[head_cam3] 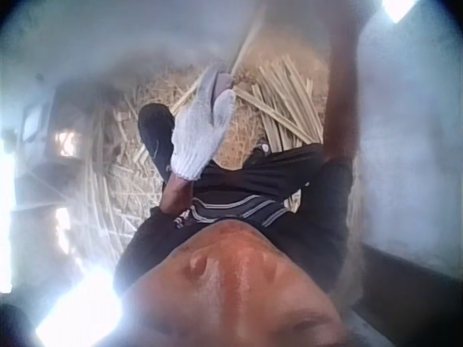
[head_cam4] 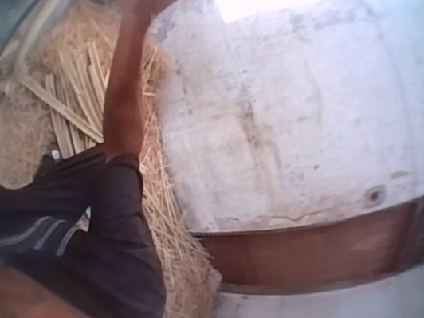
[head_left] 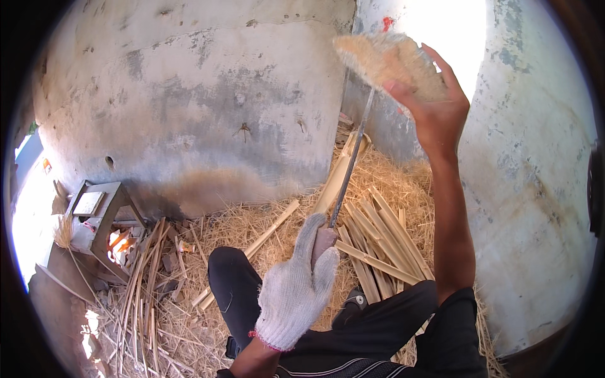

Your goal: The person sits on a straw-covered floor and uses a large knife to split long bamboo poles into thin strips. They hold the bamboo with one hand and use the knife to slice through the material, occasionally using a stone to assist in the splitting process. The resulting strips are placed in a pile on the floor.

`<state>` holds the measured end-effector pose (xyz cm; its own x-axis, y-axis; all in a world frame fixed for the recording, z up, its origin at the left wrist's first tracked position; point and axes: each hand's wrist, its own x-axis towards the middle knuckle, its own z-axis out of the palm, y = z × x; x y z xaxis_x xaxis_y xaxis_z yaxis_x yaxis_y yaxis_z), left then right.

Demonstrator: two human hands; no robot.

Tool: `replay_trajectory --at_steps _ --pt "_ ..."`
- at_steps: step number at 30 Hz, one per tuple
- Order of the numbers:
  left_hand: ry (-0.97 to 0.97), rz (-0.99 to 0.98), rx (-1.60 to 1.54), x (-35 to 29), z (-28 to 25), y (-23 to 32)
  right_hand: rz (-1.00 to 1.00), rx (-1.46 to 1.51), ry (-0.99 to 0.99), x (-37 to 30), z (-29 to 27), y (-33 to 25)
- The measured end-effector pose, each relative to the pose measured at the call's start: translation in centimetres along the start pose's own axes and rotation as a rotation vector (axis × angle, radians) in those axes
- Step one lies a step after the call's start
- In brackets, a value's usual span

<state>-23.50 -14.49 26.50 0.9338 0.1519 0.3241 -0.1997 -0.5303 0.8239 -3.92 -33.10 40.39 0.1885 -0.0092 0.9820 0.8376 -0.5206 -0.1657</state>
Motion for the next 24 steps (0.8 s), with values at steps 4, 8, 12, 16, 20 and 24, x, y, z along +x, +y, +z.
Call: replay_trajectory --at_steps 4,8,12,16,20,24 --pt "0.02 0.028 0.038 0.2 -0.7 -1.1 -0.261 0.285 0.296 2.5 -0.1 -3.0" --pt "-0.024 0.007 0.001 -0.1 -0.5 -1.4 -0.291 0.025 0.112 0.6 0.0 0.9" --pt "0.015 0.109 0.057 0.7 -0.1 -1.6 -0.19 -0.23 -0.178 -1.2 1.6 1.8" --pt "0.028 0.163 0.068 0.4 -1.2 -2.3 0.21 -0.067 -0.185 -1.4 0.8 2.0" --pt "-0.059 0.077 -0.016 -0.2 -2.3 -1.9 0.285 -0.135 -0.249 -0.5 -0.8 2.3" --pt "-0.061 -0.066 -0.119 -1.0 -3.9 -0.8 0.259 -0.214 -0.405 0.8 -1.4 -0.6"
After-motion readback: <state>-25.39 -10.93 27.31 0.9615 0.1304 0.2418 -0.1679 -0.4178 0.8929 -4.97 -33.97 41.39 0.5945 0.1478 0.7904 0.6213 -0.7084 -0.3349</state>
